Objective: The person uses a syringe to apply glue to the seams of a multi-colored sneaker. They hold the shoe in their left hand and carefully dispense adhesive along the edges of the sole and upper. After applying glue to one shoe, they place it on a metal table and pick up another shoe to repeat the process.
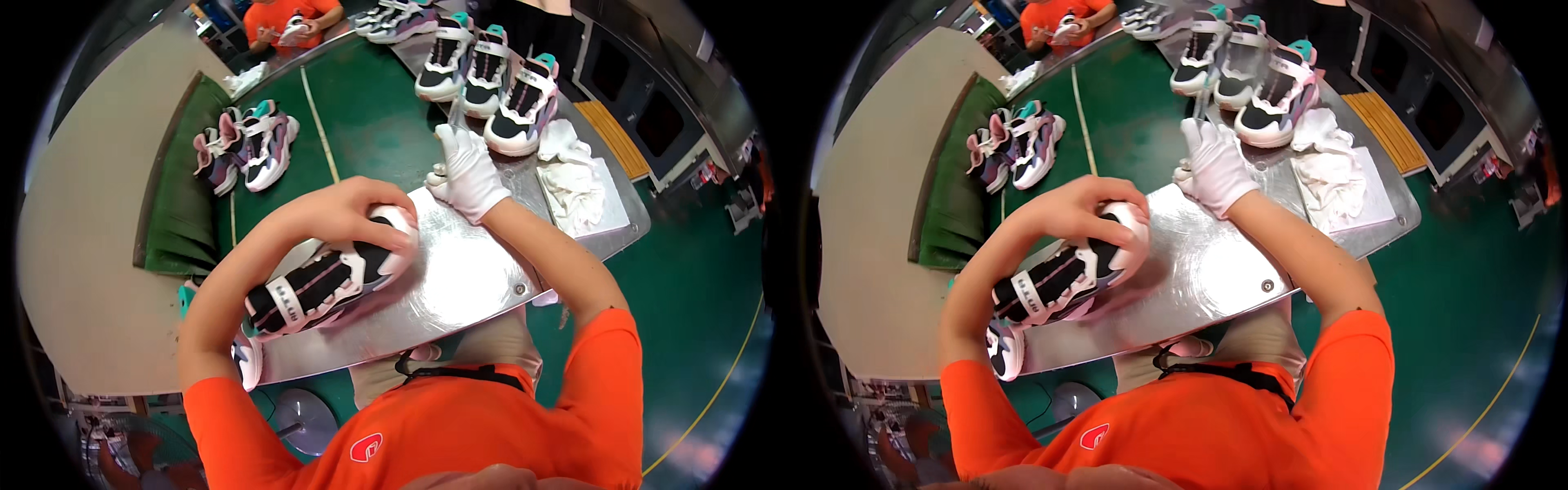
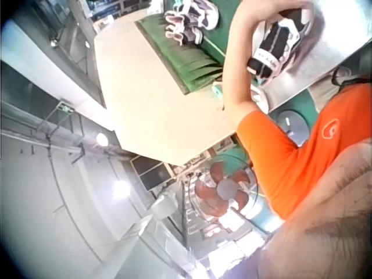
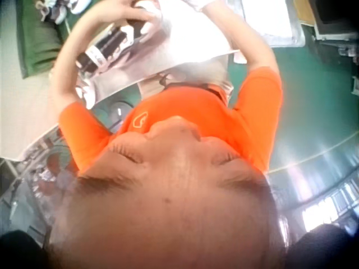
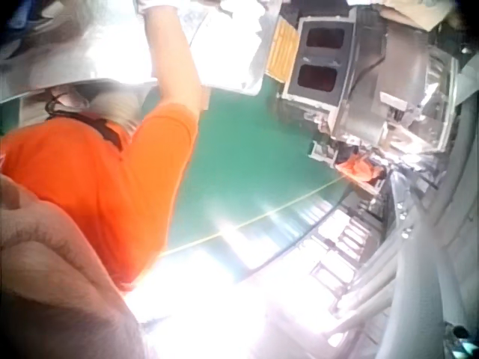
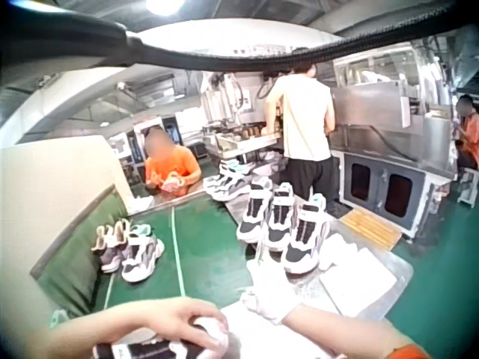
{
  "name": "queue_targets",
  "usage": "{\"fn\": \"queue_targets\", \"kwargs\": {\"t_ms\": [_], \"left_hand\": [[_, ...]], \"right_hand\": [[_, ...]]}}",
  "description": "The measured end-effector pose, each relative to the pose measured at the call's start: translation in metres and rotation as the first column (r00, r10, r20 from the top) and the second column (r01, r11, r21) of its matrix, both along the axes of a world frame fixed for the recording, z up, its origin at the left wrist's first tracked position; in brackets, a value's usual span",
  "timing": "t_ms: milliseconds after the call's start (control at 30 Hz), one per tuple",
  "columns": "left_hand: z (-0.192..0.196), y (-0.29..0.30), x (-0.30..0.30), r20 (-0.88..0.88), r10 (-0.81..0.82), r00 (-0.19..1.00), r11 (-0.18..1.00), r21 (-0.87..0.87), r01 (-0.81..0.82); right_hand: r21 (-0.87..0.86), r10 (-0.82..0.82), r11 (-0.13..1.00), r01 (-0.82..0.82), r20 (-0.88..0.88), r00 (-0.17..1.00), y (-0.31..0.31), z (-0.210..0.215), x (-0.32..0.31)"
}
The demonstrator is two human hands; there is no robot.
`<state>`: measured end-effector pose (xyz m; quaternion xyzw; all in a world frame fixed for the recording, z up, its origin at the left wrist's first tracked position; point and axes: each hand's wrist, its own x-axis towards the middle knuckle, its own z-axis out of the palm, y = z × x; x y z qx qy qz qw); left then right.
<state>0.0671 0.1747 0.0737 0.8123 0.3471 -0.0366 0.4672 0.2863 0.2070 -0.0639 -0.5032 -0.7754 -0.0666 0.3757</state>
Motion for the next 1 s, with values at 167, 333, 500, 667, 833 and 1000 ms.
{"fn": "queue_targets", "kwargs": {"t_ms": [167,333,500,667,833,1000], "left_hand": [[0.041,-0.068,-0.063,0.343,0.221,0.913,0.903,0.282,-0.325],[0.036,-0.116,-0.101,0.752,0.241,0.613,0.76,0.247,-0.601],[0.005,-0.116,-0.075,0.853,0.253,0.457,0.78,0.1,-0.617],[0.006,-0.099,-0.047,0.787,0.134,0.603,0.74,0.326,-0.589],[0.006,-0.086,-0.038,0.769,0.114,0.63,0.732,0.363,-0.576],[0.006,-0.074,-0.035,0.758,0.16,0.632,0.752,0.321,-0.576]], "right_hand": [[-0.074,0.043,0.995,-0.06,-0.218,0.975,-0.056,0.021,-0.001],[-0.475,-0.131,0.803,-0.36,-0.73,0.671,-0.173,0.069,0.044],[-0.609,-0.378,0.777,-0.159,-0.653,0.657,-0.2,0.049,0.087],[-0.778,-0.32,0.584,-0.231,-0.483,0.815,-0.206,0.056,0.106],[-0.231,-0.014,0.579,-0.782,-0.962,0.274,-0.2,0.112,0.069],[0.232,0.115,0.262,-0.937,-0.971,-0.208,-0.168,0.132,0.033]]}}
